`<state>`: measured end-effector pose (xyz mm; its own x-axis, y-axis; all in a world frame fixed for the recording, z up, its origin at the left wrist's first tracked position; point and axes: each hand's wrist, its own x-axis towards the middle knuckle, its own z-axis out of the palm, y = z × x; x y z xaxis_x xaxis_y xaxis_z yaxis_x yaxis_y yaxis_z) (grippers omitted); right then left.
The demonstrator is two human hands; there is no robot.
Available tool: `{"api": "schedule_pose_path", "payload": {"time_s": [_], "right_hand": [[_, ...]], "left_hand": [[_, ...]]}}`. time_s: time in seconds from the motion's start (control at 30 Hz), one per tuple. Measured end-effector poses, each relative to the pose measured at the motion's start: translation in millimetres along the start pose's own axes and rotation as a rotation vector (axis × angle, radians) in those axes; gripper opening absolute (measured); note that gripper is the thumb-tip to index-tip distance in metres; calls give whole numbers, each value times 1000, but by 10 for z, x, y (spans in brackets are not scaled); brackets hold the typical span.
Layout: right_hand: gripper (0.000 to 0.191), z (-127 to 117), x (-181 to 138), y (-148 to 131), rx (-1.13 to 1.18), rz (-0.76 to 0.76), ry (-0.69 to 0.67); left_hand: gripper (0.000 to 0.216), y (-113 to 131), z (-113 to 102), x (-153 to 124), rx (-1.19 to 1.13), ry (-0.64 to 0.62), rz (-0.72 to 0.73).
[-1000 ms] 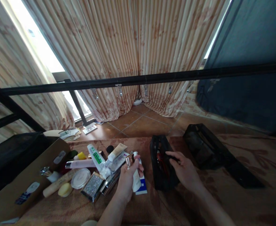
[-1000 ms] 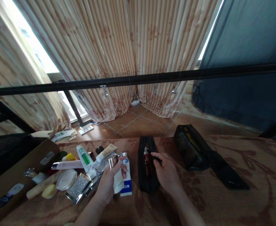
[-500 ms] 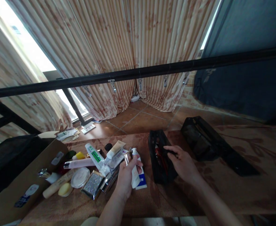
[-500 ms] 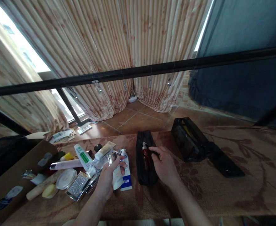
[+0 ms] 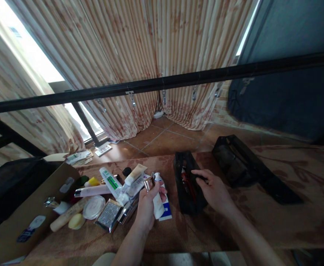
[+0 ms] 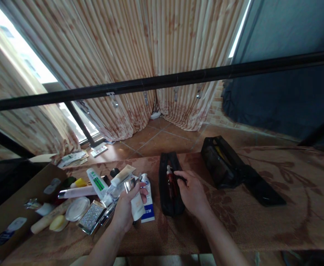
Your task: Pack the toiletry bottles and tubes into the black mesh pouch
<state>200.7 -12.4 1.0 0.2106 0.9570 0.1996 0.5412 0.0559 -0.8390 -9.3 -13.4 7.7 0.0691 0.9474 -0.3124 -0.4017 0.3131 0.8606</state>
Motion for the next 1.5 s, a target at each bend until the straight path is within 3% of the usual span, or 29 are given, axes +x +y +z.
{"api": "schedule_pose_path", "payload": {"time_s": [0.63, 1.23, 1.37, 1.5], "right_hand": [[31, -5, 4, 8, -2, -6, -14], [32, -13, -5, -29, 2, 4, -11], [31, -9, -4, -24, 1, 8, -8], [32, -22, -8, -50, 1, 12, -12]], "left_hand": [[31, 20, 8, 4, 20, -9, 51], [33, -22, 13, 9, 23, -6, -11], [31, -8, 17, 10, -10, 42, -64], [25, 63, -7, 20, -168, 46, -240]]}}
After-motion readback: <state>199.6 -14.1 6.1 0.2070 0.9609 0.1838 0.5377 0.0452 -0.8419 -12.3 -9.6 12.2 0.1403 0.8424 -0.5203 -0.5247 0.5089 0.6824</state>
